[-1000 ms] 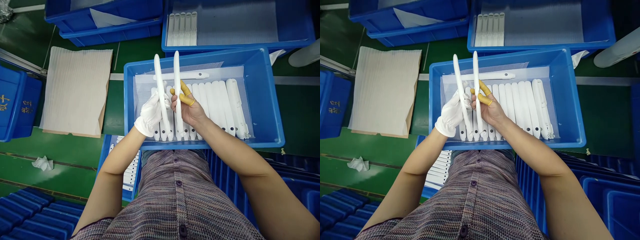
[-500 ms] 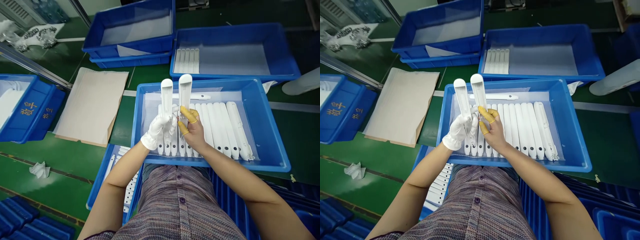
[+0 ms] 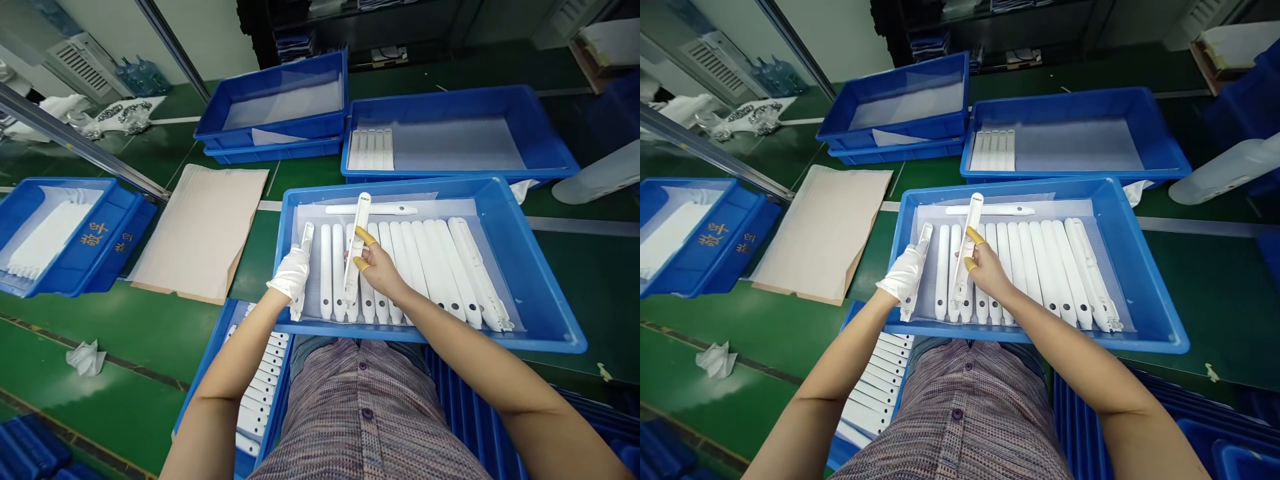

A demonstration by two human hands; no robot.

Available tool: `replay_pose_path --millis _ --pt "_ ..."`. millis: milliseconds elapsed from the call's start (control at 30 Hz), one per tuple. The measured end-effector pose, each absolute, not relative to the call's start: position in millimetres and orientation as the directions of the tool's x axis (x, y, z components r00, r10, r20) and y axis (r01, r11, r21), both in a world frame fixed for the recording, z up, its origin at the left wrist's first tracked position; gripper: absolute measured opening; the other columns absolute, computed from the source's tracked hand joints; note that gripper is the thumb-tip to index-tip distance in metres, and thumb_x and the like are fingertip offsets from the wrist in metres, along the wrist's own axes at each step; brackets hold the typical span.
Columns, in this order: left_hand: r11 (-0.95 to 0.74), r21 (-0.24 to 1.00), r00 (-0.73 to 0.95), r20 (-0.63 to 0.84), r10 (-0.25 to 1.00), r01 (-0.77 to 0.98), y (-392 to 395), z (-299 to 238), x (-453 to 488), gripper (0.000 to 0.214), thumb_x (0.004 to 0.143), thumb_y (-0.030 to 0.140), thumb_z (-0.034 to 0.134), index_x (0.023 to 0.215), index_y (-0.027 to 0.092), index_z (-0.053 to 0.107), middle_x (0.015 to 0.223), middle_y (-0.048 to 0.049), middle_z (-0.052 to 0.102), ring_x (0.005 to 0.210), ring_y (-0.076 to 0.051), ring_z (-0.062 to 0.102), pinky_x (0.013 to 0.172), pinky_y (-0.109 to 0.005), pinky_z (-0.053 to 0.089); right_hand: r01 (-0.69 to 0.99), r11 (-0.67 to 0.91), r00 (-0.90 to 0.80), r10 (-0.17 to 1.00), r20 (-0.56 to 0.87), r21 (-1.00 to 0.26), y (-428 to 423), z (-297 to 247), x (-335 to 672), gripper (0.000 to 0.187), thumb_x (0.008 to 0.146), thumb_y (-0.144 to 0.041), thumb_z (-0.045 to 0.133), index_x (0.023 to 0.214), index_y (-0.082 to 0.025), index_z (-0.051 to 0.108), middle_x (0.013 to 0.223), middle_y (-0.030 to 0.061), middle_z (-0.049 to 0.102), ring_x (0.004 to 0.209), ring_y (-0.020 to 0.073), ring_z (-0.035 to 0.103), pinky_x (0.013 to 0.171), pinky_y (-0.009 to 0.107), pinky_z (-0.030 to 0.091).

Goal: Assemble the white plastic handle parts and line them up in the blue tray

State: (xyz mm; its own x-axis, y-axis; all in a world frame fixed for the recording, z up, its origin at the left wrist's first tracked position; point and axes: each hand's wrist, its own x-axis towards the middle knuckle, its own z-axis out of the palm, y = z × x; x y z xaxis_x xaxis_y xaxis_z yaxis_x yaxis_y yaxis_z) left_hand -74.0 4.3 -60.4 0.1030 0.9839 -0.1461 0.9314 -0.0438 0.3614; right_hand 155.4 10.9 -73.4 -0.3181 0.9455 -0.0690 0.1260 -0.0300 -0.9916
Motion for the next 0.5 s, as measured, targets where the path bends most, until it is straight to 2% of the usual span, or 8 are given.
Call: replay_pose_path --millis 67,133,200,267,300,367,433,500 --pt "0.039 0.163 0.000 -0.230 0.973 0.986 2.0 -66.5 -69.5 0.065 0.095 0.001 0.028 0.159 0.007 0.040 0.115 -0.0274 0.066 0.082 -0.029 0.075 0.076 -0.045 0.061 0.214 -0.059 -0.336 0.933 -0.130 -0.975 11.5 -69.5 154.9 0.082 0.093 -0.020 0.055 0.167 -0.026 0.023 0.138 0.0116 0.064 0.105 0.0210 0.073 0.097 0.040 0.059" --pt "0.064 0.023 -0.056 -0.255 0.965 0.998 0.7 -67.1 -63.1 0.063 0.095 0.000 0.027 0.155 0.005 0.044 0.112 -0.0264 0.067 0.082 -0.029 0.075 0.072 -0.041 0.060 0.334 -0.070 -0.335 0.923 -0.188 -0.940 11.2 -61.1 152.9 0.077 0.095 -0.021 0.055 0.167 -0.023 0.025 0.135 0.0120 0.067 0.091 0.0181 0.075 0.094 0.038 0.060" --pt "0.047 -0.005 -0.047 -0.221 0.974 0.999 0.5 -63.3 -60.3 0.056 0.097 0.003 0.029 0.149 0.001 0.050 0.111 -0.0271 0.067 0.095 -0.031 0.074 0.081 -0.043 0.060 0.444 -0.074 -0.374 0.890 -0.260 -0.893 11.2 -50.3 146.6 0.075 0.097 -0.024 0.055 0.166 -0.019 0.026 0.125 0.0120 0.072 0.077 0.0162 0.074 0.088 0.036 0.061" --pt "0.006 -0.020 -0.010 -0.180 0.984 1.000 0.9 -58.0 -63.3 0.052 0.097 0.004 0.034 0.144 0.000 0.055 0.119 -0.0282 0.067 0.115 -0.034 0.068 0.099 -0.049 0.055 0.547 -0.024 -0.465 0.823 -0.327 -0.837 12.9 -40.8 134.2 0.076 0.099 -0.025 0.054 0.167 -0.012 0.023 0.106 0.0098 0.078 0.068 0.0166 0.073 0.079 0.032 0.061" --pt "-0.025 -0.024 0.021 -0.163 0.986 0.999 1.0 -55.5 -66.4 0.053 0.095 0.003 0.036 0.144 0.002 0.055 0.128 -0.0278 0.065 0.128 -0.034 0.062 0.111 -0.052 0.048 0.599 0.033 -0.513 0.783 -0.352 -0.800 14.6 -37.5 125.7 0.076 0.100 -0.025 0.054 0.166 -0.009 0.021 0.095 0.0081 0.079 0.067 0.0174 0.074 0.076 0.030 0.060" --pt "-0.097 -0.038 0.091 -0.132 0.987 0.995 0.4 -52.0 -74.1 0.059 0.092 -0.001 0.039 0.148 0.008 0.055 0.149 -0.0234 0.057 0.149 -0.035 0.044 0.128 -0.060 0.025 0.682 0.163 -0.569 0.730 -0.378 -0.713 19.9 -35.4 105.6 0.074 0.100 -0.023 0.052 0.165 -0.003 0.021 0.080 0.0061 0.078 0.069 0.0196 0.075 0.072 0.028 0.058" --pt "-0.148 -0.060 0.140 -0.114 0.984 0.987 -1.0 -50.7 -81.2 0.062 0.090 -0.003 0.039 0.149 0.009 0.056 0.161 -0.0199 0.047 0.159 -0.036 0.027 0.131 -0.065 0.004 0.727 0.241 -0.581 0.714 -0.391 -0.643 26.2 -38.7 83.9 0.070 0.099 -0.020 0.052 0.161 0.000 0.027 0.075 0.0070 0.078 0.070 0.0217 0.075 0.070 0.029 0.055" --pt "-0.161 -0.067 0.155 -0.086 0.984 0.985 -2.7 -51.6 -86.3 0.058 0.092 -0.002 0.036 0.145 0.006 0.059 0.160 -0.0213 0.047 0.160 -0.037 0.022 0.130 -0.068 -0.002 0.746 0.260 -0.579 0.707 -0.405 -0.613 31.8 -45.5 64.3 0.063 0.097 -0.020 0.054 0.155 0.000 0.038 0.071 0.0080 0.077 0.066 0.0236 0.074 0.066 0.030 0.054"
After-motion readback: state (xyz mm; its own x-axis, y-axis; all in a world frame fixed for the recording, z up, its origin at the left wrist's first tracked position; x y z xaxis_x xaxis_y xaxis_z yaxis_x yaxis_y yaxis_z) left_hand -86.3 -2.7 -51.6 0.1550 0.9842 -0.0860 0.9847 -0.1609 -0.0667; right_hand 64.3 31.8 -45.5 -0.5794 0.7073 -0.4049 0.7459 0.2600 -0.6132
